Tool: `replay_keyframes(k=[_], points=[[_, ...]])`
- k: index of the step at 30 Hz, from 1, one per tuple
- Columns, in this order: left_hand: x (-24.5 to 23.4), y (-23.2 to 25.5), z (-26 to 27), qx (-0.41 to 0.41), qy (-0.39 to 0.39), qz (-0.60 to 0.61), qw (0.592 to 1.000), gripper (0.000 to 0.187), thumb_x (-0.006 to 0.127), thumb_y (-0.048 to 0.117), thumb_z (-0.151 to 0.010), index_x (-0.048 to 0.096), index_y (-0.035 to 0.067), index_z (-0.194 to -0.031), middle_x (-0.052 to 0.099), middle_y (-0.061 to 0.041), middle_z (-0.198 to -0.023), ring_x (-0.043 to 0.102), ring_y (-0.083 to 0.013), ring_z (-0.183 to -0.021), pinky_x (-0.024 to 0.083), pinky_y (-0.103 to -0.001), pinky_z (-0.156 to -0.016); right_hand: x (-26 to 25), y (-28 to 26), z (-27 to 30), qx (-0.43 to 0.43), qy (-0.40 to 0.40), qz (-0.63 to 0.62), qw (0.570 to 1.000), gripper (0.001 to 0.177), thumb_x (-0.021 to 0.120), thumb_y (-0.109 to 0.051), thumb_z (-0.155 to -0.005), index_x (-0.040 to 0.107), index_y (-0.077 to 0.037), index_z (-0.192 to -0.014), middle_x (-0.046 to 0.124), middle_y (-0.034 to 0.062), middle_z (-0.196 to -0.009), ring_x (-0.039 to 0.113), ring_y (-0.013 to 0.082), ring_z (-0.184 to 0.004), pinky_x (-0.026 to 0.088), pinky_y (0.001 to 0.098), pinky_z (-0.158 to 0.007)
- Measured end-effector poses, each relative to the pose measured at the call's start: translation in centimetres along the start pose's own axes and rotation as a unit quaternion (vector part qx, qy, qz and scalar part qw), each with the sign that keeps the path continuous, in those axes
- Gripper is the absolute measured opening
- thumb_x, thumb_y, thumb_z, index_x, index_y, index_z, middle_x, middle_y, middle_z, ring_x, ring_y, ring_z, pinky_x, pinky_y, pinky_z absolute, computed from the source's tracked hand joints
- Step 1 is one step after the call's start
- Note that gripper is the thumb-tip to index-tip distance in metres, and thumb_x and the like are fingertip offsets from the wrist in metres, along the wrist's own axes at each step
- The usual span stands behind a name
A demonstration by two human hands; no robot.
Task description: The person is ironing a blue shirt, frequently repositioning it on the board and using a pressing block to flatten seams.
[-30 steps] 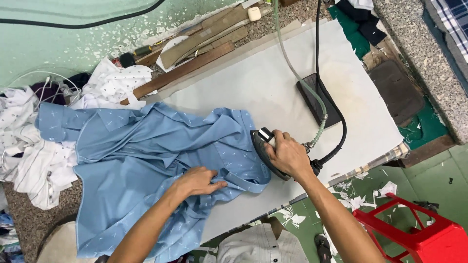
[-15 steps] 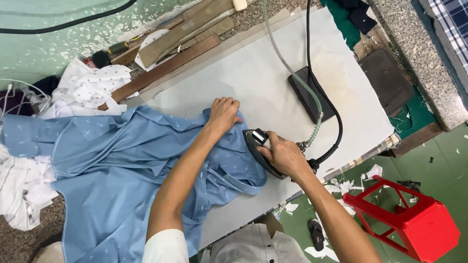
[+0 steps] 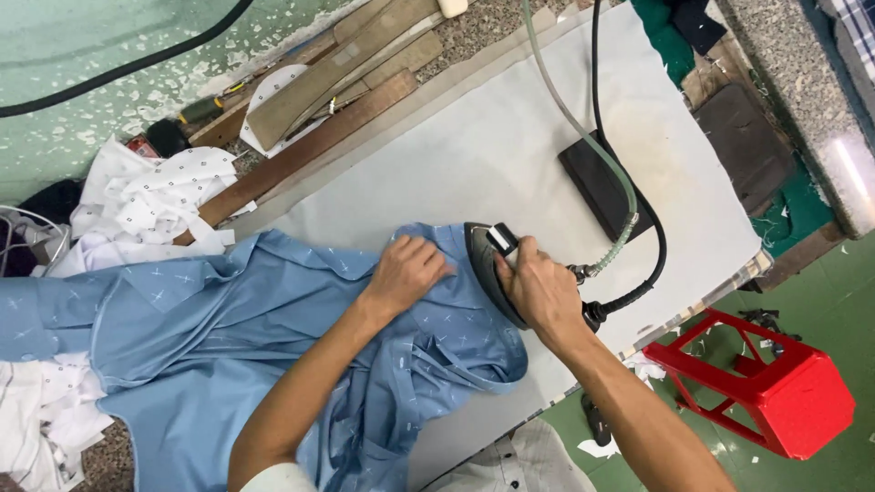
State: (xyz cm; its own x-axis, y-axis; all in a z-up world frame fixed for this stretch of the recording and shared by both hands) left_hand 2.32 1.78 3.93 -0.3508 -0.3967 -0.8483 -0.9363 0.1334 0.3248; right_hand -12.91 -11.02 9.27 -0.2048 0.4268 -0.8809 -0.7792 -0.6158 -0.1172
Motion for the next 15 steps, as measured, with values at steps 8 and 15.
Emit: replay_keyframes(k=[8, 15], points=[[-0.9, 2.3, 11.3, 0.020, -0.184, 0.041, 0.982, 0.022, 0.074, 0.024, -0.087, 0.066, 0.007, -0.097, 0.058, -0.008, -0.090, 0.058, -0.0271, -0.089, 0.047, -0.039, -0.082, -1.3, -1.9, -3.4, 0.021, 0.053, -0.006, 0.998, 0.048, 0.041, -0.055, -0.105, 0.047, -0.008, -0.106, 0.071, 0.0213, -0.080, 0.076, 0.0447, -0.079, 0.061, 0.0544, -0.070], [2.4, 2.7, 14.3, 0.056, -0.126, -0.022, 0.990, 0.021, 0.070, 0.021, -0.090, 0.059, 0.009, -0.076, 0.054, -0.007, -0.072, 0.058, -0.0257, -0.080, 0.048, -0.038, -0.077, -0.5, -1.2, -2.5, 0.024, 0.091, -0.050, 0.994, 0.045, 0.042, -0.051, -0.106, 0.047, -0.006, -0.107, 0.071, 0.0255, -0.080, 0.075, 0.0473, -0.079, 0.061, 0.0545, -0.068]])
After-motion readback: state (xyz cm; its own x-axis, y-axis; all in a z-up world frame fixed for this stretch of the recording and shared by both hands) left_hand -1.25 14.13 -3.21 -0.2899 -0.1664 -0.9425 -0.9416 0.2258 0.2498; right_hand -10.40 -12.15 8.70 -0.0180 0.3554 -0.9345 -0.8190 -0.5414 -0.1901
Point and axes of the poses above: each hand's wrist, its own z-axis away from the middle knuckle, its own x-axis out of the palm, y = z × x, the point moved 6 cm from there along -z, towards the middle knuckle
